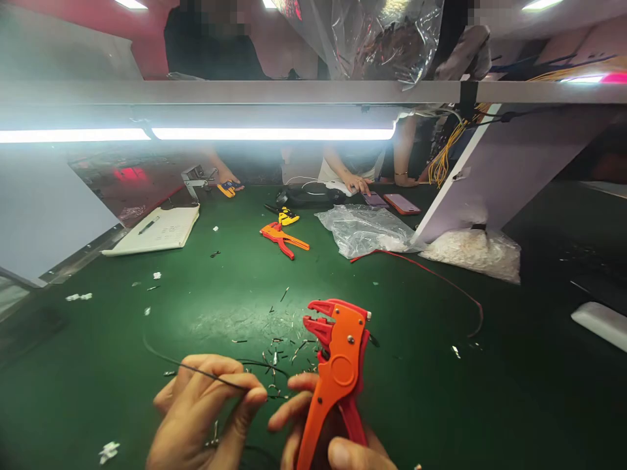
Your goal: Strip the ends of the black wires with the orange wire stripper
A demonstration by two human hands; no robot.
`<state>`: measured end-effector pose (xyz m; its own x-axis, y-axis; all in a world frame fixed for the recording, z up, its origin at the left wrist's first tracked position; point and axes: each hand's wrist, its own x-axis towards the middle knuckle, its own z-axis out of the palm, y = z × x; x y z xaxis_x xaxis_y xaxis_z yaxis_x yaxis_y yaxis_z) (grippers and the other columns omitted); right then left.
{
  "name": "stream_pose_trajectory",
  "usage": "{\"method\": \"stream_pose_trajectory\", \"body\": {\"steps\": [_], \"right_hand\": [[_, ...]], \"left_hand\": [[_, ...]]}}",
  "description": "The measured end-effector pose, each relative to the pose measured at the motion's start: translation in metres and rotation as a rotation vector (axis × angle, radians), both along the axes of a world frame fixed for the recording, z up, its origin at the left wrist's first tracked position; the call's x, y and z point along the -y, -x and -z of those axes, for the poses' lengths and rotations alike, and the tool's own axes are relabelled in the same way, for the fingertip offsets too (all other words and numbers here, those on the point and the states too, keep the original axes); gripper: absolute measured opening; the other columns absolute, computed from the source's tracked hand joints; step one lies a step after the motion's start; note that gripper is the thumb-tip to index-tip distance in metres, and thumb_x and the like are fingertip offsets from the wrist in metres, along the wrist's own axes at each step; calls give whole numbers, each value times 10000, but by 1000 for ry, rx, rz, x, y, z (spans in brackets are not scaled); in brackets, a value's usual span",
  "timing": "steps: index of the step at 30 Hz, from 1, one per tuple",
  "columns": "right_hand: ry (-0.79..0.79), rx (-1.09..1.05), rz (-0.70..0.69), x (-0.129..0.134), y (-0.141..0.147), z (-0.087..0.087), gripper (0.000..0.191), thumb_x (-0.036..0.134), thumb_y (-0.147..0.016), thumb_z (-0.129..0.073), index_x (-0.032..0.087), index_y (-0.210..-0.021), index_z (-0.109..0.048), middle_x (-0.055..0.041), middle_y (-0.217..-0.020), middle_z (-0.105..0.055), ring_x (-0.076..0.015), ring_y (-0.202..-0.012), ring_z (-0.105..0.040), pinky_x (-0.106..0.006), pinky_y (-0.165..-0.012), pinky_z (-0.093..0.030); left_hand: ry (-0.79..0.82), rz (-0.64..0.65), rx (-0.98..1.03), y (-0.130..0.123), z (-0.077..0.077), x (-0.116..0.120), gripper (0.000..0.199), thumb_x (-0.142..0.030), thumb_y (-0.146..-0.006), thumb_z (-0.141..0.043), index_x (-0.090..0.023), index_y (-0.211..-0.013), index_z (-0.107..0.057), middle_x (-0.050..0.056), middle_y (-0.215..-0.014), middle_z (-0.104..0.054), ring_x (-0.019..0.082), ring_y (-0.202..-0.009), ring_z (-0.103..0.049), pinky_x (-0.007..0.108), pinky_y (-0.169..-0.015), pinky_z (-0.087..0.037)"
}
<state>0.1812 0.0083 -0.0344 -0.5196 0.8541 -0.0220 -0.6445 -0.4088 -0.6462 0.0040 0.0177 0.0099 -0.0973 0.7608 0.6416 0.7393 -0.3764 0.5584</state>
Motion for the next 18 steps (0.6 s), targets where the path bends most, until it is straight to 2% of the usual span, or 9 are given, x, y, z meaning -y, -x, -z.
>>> {"method": "stream_pose_trajectory", "body": {"steps": [3, 8, 12, 18], "right_hand": [[44, -58, 78, 2, 2, 3, 525, 447, -803, -755, 260, -1282, -648, -82, -1161, -751, -215, -778, -739, -320, -687, -522], [53, -103, 14, 5, -1, 9, 432, 444, -822, -737, 187, -1168, -710, -80, -858, -791, -170, -710, -732, -247, -655, -500], [53, -135, -33, 4, -1, 7, 408, 427, -824, -722, 190, -1156, -714, -80, -1074, -781, -150, -754, -742, -242, -691, -535], [58, -136, -54, 3, -1, 5, 374, 390, -863, -694, 197, -1183, -706, -59, -1195, -775, -154, -802, -782, -234, -689, -559]], "left_hand": [[20, 13, -36, -6, 3, -1, 220, -167, -896, -629, -277, -712, -678, -21, -716, -655, 217, -718, -593, 428, -785, -273], [66, 109, -62, -6, 5, -2, 234, -97, -871, -651, -267, -710, -670, -45, -715, -674, 201, -713, -598, 427, -792, -257], [82, 160, -50, -3, 5, -2, 216, -85, -877, -637, -266, -761, -657, -65, -714, -691, 190, -703, -606, 425, -790, -260], [56, 141, -7, -6, 9, -5, 246, -59, -904, -599, -276, -804, -655, -78, -702, -695, 179, -701, -606, 423, -783, -258]]}}
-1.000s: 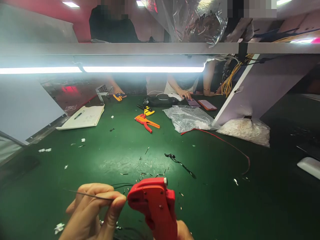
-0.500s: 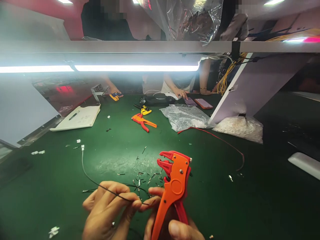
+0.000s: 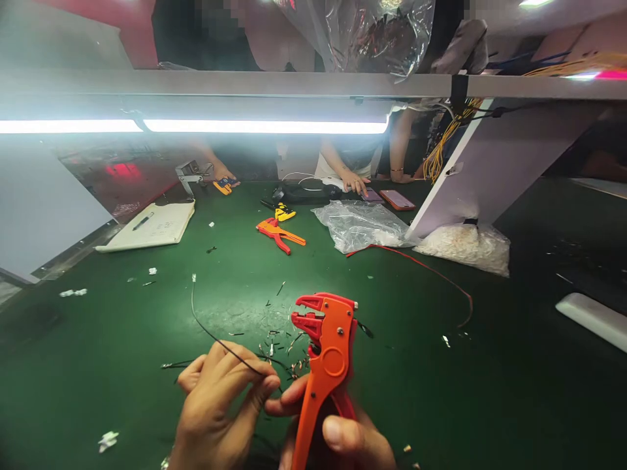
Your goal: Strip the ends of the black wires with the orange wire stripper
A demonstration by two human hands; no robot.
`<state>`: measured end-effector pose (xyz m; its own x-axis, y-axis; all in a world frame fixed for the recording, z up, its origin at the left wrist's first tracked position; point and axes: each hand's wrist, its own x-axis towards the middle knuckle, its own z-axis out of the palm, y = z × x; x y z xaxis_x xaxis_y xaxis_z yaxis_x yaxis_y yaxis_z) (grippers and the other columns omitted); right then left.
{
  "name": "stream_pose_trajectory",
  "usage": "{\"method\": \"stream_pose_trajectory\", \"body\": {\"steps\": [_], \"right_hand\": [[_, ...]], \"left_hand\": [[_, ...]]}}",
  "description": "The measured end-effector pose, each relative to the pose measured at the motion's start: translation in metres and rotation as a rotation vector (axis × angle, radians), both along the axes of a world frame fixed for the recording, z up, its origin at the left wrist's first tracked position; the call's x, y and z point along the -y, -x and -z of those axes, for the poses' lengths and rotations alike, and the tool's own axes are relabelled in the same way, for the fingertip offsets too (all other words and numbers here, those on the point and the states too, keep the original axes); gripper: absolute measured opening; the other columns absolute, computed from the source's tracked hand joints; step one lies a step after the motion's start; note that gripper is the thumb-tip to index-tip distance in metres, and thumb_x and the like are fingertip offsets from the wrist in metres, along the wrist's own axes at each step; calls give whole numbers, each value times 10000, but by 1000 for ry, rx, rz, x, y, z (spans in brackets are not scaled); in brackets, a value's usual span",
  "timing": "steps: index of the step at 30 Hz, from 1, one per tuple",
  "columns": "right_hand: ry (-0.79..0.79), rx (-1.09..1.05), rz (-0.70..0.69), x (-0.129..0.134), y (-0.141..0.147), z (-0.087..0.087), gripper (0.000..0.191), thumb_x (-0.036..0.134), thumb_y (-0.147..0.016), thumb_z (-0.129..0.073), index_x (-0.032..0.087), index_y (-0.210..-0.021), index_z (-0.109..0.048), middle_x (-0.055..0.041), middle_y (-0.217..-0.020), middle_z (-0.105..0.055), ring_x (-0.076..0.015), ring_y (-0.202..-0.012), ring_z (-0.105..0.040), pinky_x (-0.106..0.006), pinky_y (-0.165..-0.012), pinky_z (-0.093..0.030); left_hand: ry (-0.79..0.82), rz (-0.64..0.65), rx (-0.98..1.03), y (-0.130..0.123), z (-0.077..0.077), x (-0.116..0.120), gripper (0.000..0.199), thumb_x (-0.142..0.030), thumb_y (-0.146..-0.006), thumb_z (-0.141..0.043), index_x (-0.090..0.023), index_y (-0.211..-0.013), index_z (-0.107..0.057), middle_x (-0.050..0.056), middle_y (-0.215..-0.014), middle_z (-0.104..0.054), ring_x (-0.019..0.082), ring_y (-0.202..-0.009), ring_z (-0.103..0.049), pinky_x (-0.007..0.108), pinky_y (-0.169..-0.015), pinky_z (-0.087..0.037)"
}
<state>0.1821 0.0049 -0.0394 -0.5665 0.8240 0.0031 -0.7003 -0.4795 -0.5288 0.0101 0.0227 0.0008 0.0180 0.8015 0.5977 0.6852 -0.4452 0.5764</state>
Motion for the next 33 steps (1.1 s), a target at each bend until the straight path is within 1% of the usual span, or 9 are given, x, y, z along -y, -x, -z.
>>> {"method": "stream_pose_trajectory", "body": {"steps": [1, 6, 7, 11, 13, 21, 28, 30, 33], "right_hand": [[1, -1, -8, 0, 0, 1, 352, 390, -877, -686, 206, -1176, -707, -51, -1196, -777, -156, -811, -787, -241, -703, -564], [-2, -4, -67, 1, 0, 3, 332, 435, -933, -634, 200, -1160, -693, -72, -911, -836, -153, -844, -796, -225, -730, -549], [-9, -7, -63, 1, 1, 3, 327, 432, -933, -636, 200, -1156, -693, -73, -913, -835, -155, -850, -796, -226, -731, -550], [9, -29, -59, 1, 1, -1, 300, 415, -922, -663, 198, -1122, -713, -73, -1130, -799, -156, -870, -797, -233, -739, -566], [15, -30, -62, 1, 1, -2, 296, 408, -915, -676, 192, -1113, -719, -80, -1181, -785, -153, -878, -796, -233, -748, -569], [11, 26, -3, 0, 3, -4, 299, 425, -870, -737, 185, -1047, -739, -82, -1023, -822, -154, -793, -785, -238, -710, -560], [1, 31, 5, 2, 5, -5, 294, 428, -872, -732, 194, -1050, -725, -105, -1109, -806, -153, -817, -789, -241, -717, -548], [11, 16, -5, 2, 4, -4, 296, 432, -877, -723, 199, -1059, -718, -97, -1099, -809, -152, -826, -791, -244, -725, -544], [-10, 37, 2, 1, 4, -3, 304, 439, -883, -713, 196, -1066, -710, -84, -1013, -821, -158, -828, -789, -250, -731, -537]], "left_hand": [[-2, 0, 1, -1, 1, 0, 237, -72, -911, -603, -276, -802, -655, -75, -708, -700, 182, -706, -605, 424, -783, -256], [-17, -15, -18, -2, 0, 2, 231, -101, -921, -606, -272, -769, -636, -68, -693, -701, 204, -712, -593, 436, -797, -245], [-18, -20, -22, -3, -1, 3, 237, -100, -923, -598, -271, -763, -635, -64, -686, -701, 206, -709, -591, 438, -798, -246], [-25, -29, -26, -5, -1, 4, 236, -117, -932, -586, -266, -756, -632, -55, -677, -704, 203, -694, -590, 434, -783, -251], [-31, -26, -32, -5, -1, 4, 235, -116, -939, -578, -263, -763, -627, -58, -682, -707, 201, -694, -593, 433, -779, -248], [-60, -59, -46, -8, 1, 6, 257, -51, -921, -573, -259, -774, -605, -70, -671, -690, 194, -686, -597, 423, -759, -241], [-41, -77, -33, -10, 3, 6, 270, -19, -914, -539, -235, -758, -583, -71, -683, -678, 166, -663, -626, 403, -745, -252], [-42, -71, -36, -11, 3, 6, 263, -20, -917, -540, -228, -760, -578, -76, -682, -672, 152, -648, -629, 394, -736, -249], [-40, -72, -37, -11, 4, 6, 272, -13, -924, -529, -225, -759, -571, -84, -674, -661, 136, -632, -632, 388, -736, -244]]}}
